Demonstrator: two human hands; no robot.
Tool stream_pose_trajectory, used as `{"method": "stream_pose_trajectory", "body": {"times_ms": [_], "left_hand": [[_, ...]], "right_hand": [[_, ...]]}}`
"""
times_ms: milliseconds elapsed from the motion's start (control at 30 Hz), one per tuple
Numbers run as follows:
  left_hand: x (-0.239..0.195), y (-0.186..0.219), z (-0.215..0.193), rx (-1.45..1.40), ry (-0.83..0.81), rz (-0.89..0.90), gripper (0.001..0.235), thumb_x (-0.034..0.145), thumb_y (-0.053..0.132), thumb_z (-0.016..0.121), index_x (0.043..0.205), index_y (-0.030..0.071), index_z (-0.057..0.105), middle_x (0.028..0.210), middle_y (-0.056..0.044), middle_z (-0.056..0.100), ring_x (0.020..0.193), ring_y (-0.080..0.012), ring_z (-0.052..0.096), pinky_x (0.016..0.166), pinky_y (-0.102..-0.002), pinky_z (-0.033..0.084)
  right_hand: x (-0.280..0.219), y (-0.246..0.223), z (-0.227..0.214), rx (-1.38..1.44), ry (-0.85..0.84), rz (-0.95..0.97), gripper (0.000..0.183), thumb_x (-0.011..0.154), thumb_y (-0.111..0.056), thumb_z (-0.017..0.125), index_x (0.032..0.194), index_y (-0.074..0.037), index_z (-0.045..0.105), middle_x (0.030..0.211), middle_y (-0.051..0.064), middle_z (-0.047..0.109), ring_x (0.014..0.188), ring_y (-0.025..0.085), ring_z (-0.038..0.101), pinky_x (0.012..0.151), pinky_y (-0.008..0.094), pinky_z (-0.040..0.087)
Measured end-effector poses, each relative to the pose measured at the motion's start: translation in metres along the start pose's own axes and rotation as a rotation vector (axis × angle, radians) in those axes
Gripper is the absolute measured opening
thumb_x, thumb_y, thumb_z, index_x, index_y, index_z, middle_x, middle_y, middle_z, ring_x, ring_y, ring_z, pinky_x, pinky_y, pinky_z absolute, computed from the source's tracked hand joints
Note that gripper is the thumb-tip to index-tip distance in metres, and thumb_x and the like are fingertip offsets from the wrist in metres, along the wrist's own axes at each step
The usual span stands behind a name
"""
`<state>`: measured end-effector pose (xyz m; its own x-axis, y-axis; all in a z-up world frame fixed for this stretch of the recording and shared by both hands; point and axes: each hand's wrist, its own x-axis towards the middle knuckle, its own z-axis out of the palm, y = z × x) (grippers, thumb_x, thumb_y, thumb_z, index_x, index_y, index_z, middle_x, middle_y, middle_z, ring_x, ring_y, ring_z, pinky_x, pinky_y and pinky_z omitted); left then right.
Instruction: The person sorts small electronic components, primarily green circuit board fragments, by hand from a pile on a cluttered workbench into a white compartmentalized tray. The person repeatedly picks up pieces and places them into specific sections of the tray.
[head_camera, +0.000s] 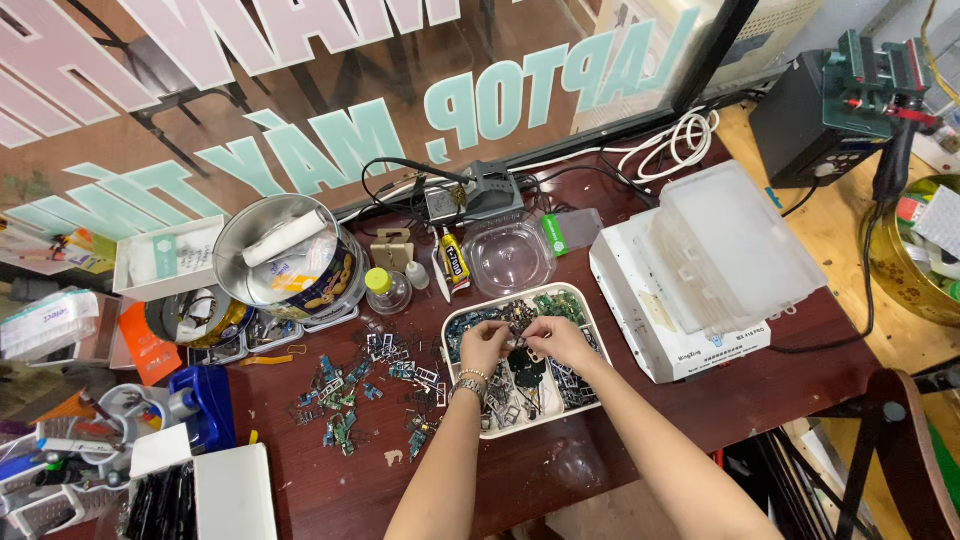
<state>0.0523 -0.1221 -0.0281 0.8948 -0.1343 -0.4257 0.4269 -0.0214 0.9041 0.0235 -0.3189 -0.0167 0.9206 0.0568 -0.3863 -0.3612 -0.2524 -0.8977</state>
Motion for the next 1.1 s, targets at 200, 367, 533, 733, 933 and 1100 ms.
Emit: {"method": "stream_pose_trajectory", "body": {"times_ms": [200,367,533,733,933,1100], "left_hand": [[-0.022,-0.013,-0.039,0.022,0.194,-0.019,0.02,0.095,0.018,0.07,0.101,0.0,0.076,0.08,-0.009,0.077,0.064,-0.0115,0.071,0.055,-0.026,0.056],[-0.045,-0.016,-0.07,0.02,0.251,-0.008,0.018,0.094,0.017,0.07,0.102,0.003,0.077,0.081,-0.006,0.076,0.063,-0.0107,0.068,0.057,-0.027,0.057],[-0.07,-0.021,-0.11,0.058,0.429,0.003,0.018,0.092,0.019,0.072,0.101,0.005,0.079,0.082,-0.005,0.078,0.065,-0.0117,0.071,0.059,-0.027,0.058],[-0.105,-0.022,-0.16,0.129,0.637,-0.048,0.02,0.089,0.019,0.073,0.104,0.008,0.079,0.087,-0.006,0.08,0.07,-0.0139,0.074,0.067,-0.032,0.059],[-0.126,-0.024,-0.187,0.225,0.67,-0.061,0.019,0.088,0.018,0.073,0.105,0.012,0.077,0.098,-0.005,0.079,0.087,-0.0206,0.074,0.08,-0.037,0.058],[-0.137,-0.032,-0.203,0.323,0.615,-0.033,0.015,0.087,0.017,0.073,0.099,0.012,0.08,0.096,-0.005,0.079,0.09,-0.0207,0.075,0.082,-0.036,0.058]], "right_hand": [[-0.015,-0.021,0.056,-0.347,-0.066,-0.095,0.021,0.083,-0.014,0.078,0.103,-0.005,0.077,0.088,0.006,0.079,0.082,0.017,0.074,0.078,0.032,0.058],[-0.029,-0.058,0.086,-0.518,0.084,-0.225,0.028,0.081,-0.014,0.079,0.107,-0.006,0.074,0.096,0.011,0.076,0.087,0.024,0.073,0.08,0.037,0.057],[-0.025,-0.087,0.113,-0.449,-0.021,-0.242,0.026,0.084,-0.015,0.076,0.109,-0.006,0.073,0.092,0.01,0.077,0.085,0.023,0.074,0.079,0.037,0.057],[-0.027,-0.095,0.162,-0.47,-0.145,-0.163,0.026,0.085,-0.011,0.072,0.11,-0.006,0.072,0.087,0.013,0.077,0.078,0.026,0.074,0.074,0.039,0.057],[-0.032,-0.077,0.205,-0.678,-0.169,-0.254,0.024,0.08,-0.012,0.075,0.103,-0.005,0.074,0.091,0.015,0.077,0.087,0.03,0.074,0.08,0.041,0.058],[-0.034,-0.084,0.229,-0.963,-0.087,-0.149,0.036,0.086,-0.028,0.08,0.103,0.002,0.069,0.101,0.023,0.072,0.1,0.04,0.07,0.088,0.047,0.056]]}}
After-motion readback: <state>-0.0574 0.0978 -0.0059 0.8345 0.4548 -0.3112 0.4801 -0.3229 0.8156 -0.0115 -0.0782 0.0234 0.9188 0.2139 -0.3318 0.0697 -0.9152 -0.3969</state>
